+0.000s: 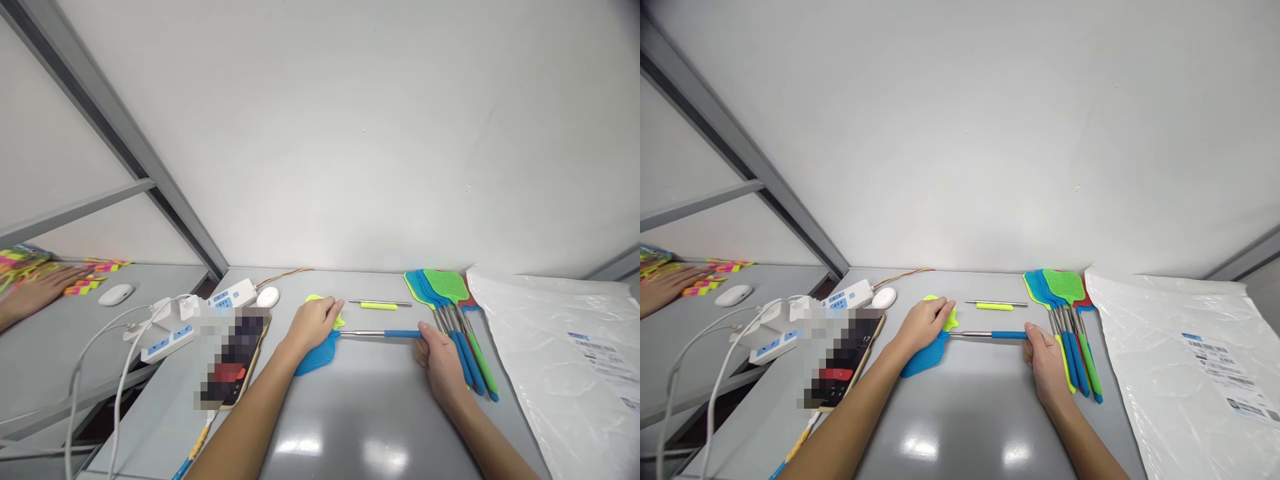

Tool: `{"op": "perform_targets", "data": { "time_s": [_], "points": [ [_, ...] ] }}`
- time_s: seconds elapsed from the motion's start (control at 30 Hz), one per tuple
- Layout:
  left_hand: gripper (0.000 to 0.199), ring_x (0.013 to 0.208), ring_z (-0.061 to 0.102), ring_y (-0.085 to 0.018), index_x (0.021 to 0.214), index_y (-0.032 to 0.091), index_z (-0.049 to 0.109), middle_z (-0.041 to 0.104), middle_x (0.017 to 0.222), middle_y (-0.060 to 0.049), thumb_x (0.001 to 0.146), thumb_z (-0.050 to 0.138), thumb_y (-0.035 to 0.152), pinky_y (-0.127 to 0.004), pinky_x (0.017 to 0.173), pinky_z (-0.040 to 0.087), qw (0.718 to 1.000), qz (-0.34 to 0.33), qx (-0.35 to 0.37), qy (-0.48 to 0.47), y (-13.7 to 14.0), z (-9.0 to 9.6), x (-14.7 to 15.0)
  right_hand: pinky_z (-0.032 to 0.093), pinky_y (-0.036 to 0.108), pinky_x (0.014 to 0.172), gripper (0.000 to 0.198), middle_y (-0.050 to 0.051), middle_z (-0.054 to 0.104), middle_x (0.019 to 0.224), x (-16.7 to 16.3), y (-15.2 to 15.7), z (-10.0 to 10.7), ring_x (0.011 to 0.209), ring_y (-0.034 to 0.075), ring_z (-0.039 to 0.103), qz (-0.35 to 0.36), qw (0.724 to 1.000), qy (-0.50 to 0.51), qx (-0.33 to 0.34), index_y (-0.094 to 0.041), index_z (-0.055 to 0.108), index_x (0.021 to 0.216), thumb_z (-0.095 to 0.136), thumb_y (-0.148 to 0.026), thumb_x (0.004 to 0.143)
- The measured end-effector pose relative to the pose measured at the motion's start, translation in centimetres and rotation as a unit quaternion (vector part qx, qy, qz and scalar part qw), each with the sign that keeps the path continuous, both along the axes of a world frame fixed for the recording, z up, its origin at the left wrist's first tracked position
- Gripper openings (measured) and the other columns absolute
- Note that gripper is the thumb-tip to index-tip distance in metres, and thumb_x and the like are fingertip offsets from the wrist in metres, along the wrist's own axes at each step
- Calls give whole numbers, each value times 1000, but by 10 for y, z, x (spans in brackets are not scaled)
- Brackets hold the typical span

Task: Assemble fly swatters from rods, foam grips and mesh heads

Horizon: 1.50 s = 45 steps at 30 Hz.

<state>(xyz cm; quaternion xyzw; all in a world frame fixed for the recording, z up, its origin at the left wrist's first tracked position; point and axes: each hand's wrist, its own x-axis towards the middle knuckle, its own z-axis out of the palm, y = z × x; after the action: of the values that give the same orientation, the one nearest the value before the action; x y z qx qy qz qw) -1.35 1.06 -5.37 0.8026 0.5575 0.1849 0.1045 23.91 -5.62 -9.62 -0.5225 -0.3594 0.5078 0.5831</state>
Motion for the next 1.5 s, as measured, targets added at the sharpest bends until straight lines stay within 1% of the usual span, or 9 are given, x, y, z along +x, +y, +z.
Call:
{"op": "perform_targets", "data": {
  "time_s": [0.4, 0.8, 0.9, 1.03, 1.13, 1.2, 1.3, 1.4, 1.5],
  "points": [
    [51, 61, 56, -18, 68, 22, 56, 60, 62, -3, 98, 25, 48, -30, 56, 24, 1000, -5, -14, 8, -5, 2, 3, 19, 25, 42, 49, -9, 24, 48, -4, 1, 10, 45, 8, 21, 17, 999, -23, -40, -23, 30, 57, 57, -55, 84],
    [48, 58, 54, -19, 67, 23, 57, 58, 59, -3, 97, 28, 47, -30, 55, 25, 1000, 6, 9, 19, -9, 6, 7, 23, 23, 41, 47, -8, 27, 47, -8, -6, 1, 43, 8, 24, 26, 999, 5, -18, -22, 35, 57, 53, -55, 86],
    [43, 66, 55, -20, 73, 22, 58, 62, 68, -4, 97, 29, 43, -30, 63, 31, 999, 8, 30, 22, -11, 11, 12, 24, 22, 40, 47, -8, 27, 46, -9, -5, 3, 42, 7, 24, 22, 999, 25, -34, -22, 36, 57, 53, -54, 86],
    [31, 91, 55, -22, 91, 21, 60, 66, 94, -8, 97, 33, 34, -37, 90, 31, 993, -8, 120, -10, -19, 26, 15, 24, 22, 39, 46, -9, 26, 45, -7, -1, 4, 40, 7, 23, 2, 997, 59, -54, -22, 36, 57, 54, -54, 85],
    [25, 90, 55, -22, 89, 21, 61, 66, 93, -9, 94, 38, 29, -40, 93, 30, 977, -59, 186, -80, -31, 30, 18, 23, 23, 38, 47, -10, 24, 46, -3, 1, 7, 39, 7, 21, -2, 994, 101, -39, -23, 33, 57, 53, -54, 85],
    [26, 82, 55, -22, 80, 22, 61, 66, 83, -9, 91, 40, 31, -39, 84, 34, 973, -119, 164, -106, -40, 26, 23, 23, 23, 37, 48, -10, 21, 45, 0, 2, 9, 38, 7, 19, 0, 991, 130, -28, -23, 30, 56, 51, -54, 86],
    [35, 68, 51, -21, 64, 22, 57, 59, 67, -8, 90, 40, 40, -36, 72, 35, 967, -200, 62, -143, -51, 12, 36, 23, 24, 38, 49, -10, 20, 44, 4, 4, 14, 39, 7, 17, 8, 985, 168, -25, -24, 29, 55, 48, -56, 87],
    [43, 62, 47, -18, 61, 21, 54, 52, 61, -4, 88, 42, 52, -33, 66, 35, 943, -155, -38, -292, -52, -1, 47, 23, 24, 39, 51, -9, 19, 44, 6, 4, 18, 40, 8, 16, 21, 982, 185, -20, -23, 29, 55, 45, -59, 87],
    [48, 65, 48, -17, 76, 20, 57, 54, 68, -4, 90, 35, 60, -30, 64, 38, 915, -63, -52, -395, -45, -9, 50, 24, 24, 40, 50, -9, 20, 46, 2, 2, 18, 41, 8, 16, 41, 981, 187, -25, -23, 31, 55, 46, -59, 87]
  ]
}}
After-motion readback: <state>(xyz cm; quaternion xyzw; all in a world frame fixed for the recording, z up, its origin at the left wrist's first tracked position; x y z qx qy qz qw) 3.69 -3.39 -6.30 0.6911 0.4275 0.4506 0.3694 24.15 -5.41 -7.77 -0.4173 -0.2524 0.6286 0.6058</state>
